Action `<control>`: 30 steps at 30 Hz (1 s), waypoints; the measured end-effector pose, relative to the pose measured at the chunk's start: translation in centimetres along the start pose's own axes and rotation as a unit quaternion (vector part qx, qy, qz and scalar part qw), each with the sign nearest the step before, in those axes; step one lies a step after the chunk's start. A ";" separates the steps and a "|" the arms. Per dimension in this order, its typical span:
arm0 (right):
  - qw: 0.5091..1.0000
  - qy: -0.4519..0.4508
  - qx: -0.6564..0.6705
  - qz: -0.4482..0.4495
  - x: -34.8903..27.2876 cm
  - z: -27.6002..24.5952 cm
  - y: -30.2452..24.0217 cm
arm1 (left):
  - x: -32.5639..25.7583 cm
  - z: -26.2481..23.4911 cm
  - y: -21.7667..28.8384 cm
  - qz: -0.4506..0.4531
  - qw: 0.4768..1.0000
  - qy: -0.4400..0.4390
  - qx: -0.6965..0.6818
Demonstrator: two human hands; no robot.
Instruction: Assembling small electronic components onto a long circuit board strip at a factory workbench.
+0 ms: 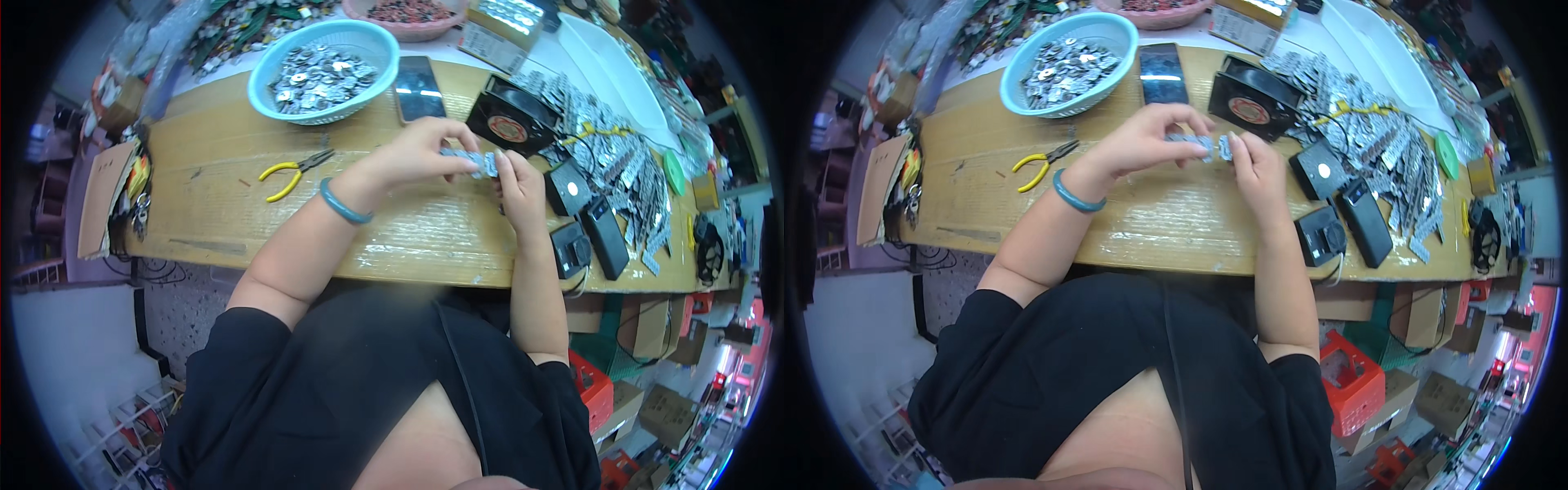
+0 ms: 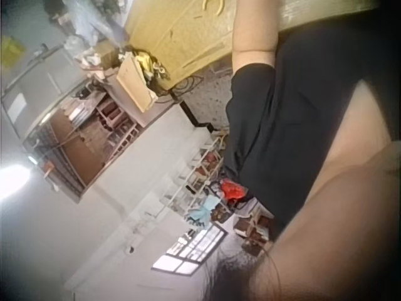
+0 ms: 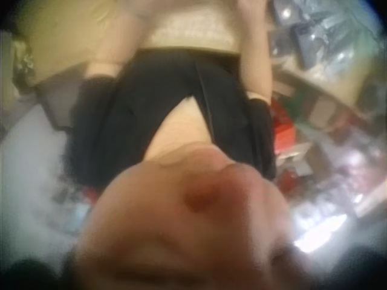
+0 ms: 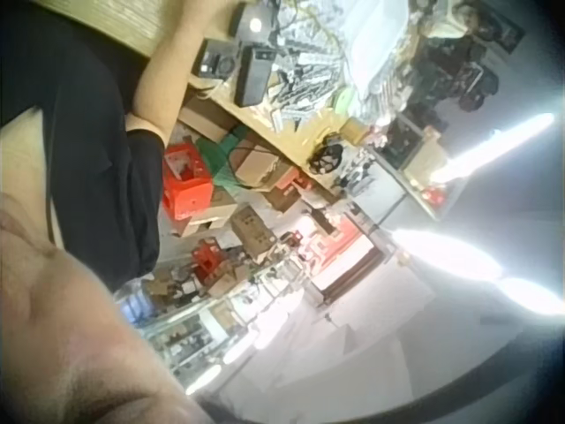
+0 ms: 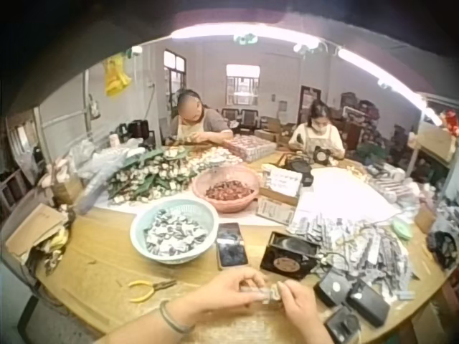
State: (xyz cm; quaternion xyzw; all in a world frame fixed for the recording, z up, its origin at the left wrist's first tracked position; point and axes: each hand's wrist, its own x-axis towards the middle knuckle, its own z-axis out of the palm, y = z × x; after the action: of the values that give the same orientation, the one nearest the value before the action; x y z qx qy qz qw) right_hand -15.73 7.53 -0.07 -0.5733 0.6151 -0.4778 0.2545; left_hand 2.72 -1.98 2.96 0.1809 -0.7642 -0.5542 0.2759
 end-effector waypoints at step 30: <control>0.993 -0.003 0.070 -0.098 -0.7 0.3 -1.2 | 0.0 0.1 1.5 -0.058 0.998 -0.002 -0.037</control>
State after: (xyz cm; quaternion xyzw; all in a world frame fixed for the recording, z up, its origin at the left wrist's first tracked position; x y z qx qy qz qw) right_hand -14.77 8.29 0.70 -0.6134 0.5200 -0.5404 0.2476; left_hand 2.70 -1.42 4.39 0.2136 -0.7317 -0.5976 0.2486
